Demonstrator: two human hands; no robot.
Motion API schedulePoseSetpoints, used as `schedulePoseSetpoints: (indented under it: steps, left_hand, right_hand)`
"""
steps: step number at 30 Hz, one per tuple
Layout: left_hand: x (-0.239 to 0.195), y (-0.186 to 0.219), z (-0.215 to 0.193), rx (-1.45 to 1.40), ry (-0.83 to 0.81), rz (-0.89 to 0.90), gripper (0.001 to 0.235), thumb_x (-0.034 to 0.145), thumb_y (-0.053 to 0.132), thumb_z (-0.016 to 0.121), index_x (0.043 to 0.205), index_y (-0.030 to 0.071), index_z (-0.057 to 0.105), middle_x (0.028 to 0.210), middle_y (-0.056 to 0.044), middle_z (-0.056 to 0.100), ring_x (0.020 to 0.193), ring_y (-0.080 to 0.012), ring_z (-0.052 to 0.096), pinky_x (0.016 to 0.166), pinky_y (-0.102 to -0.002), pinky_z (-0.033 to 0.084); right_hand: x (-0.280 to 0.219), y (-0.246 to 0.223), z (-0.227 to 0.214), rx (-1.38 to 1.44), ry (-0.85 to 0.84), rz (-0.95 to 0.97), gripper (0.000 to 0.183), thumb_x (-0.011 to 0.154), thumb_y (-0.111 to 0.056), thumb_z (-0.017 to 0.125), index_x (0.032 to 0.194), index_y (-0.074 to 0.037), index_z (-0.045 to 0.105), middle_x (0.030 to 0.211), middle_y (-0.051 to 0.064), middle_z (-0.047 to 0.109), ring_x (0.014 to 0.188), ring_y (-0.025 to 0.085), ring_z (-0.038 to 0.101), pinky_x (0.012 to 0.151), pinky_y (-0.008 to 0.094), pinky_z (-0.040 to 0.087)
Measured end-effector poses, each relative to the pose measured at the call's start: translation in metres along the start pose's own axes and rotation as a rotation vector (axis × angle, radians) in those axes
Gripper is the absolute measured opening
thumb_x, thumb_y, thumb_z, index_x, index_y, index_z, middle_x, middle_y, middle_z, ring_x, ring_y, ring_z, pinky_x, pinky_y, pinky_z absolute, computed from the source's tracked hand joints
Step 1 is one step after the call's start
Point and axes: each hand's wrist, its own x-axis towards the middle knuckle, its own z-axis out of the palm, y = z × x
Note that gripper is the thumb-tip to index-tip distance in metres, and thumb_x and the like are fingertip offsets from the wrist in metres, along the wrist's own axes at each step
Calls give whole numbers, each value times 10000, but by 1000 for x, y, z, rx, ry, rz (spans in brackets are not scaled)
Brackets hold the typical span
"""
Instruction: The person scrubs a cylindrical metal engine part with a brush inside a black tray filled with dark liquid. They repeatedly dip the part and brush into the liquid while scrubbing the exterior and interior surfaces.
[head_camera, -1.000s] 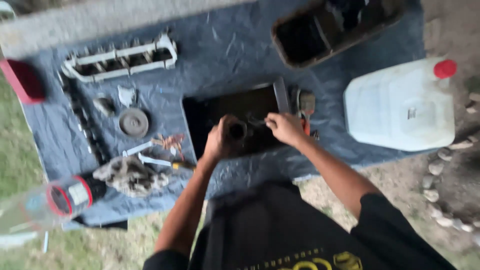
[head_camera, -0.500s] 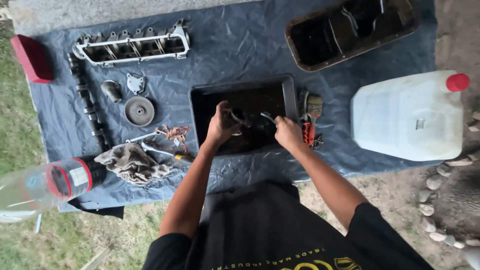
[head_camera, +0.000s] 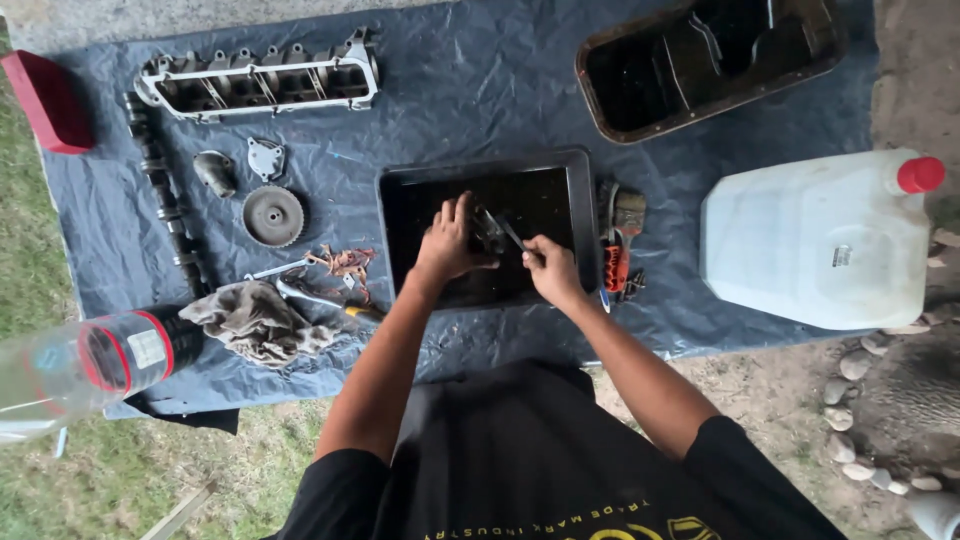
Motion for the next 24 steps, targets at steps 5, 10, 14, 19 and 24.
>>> schedulePoseSetpoints:
  steps: [5, 10, 14, 19, 24]
  left_hand:
    - [-1, 7, 28, 148, 21, -187, 1199, 687, 448, 914, 1553, 16, 206, 1287, -123, 457, 1172, -343, 606, 936, -460, 596]
    - [11, -4, 60, 2, 132, -239, 1219, 658, 565, 872, 1525, 19, 210, 1332, -141, 391, 1188, -356, 589, 946, -454, 584]
    - [14, -26, 88, 9, 167, -167, 1214, 718, 616, 831, 1549, 9, 186, 1351, -170, 398, 1256, -359, 522, 1027, -491, 522]
    - [13, -36, 103, 114, 176, -129, 1169, 769, 711, 708, 1558, 36, 172, 1331, -134, 397, 1242, -311, 498, 1002, -435, 504]
    - [13, -41, 132, 186, 235, -86, 921, 901, 466, 666, 1534, -12, 197, 1298, -168, 411, 1183, -340, 505, 972, -422, 475]
  right_hand:
    - [-3, -5, 4, 12, 59, -66, 133, 946, -104, 694, 1070, -100, 743, 720, 116, 748, 782, 328, 757, 699, 453, 601]
    - [1, 3, 32, -131, 49, -136, 133, 959, -109, 678, 1067, -58, 736, 846, 185, 770, 845, 406, 748, 735, 491, 623]
    - [22, -22, 42, -156, 84, -129, 133, 961, -71, 649, 1056, -43, 738, 843, 212, 762, 849, 431, 743, 727, 524, 618]
    - [53, -60, 29, -360, -19, -40, 144, 954, -178, 642, 1016, -161, 771, 852, 135, 774, 887, 377, 760, 751, 517, 631]
    - [35, -104, -8, -533, -183, -84, 117, 860, -79, 641, 887, -89, 754, 751, 137, 741, 752, 391, 755, 645, 494, 625]
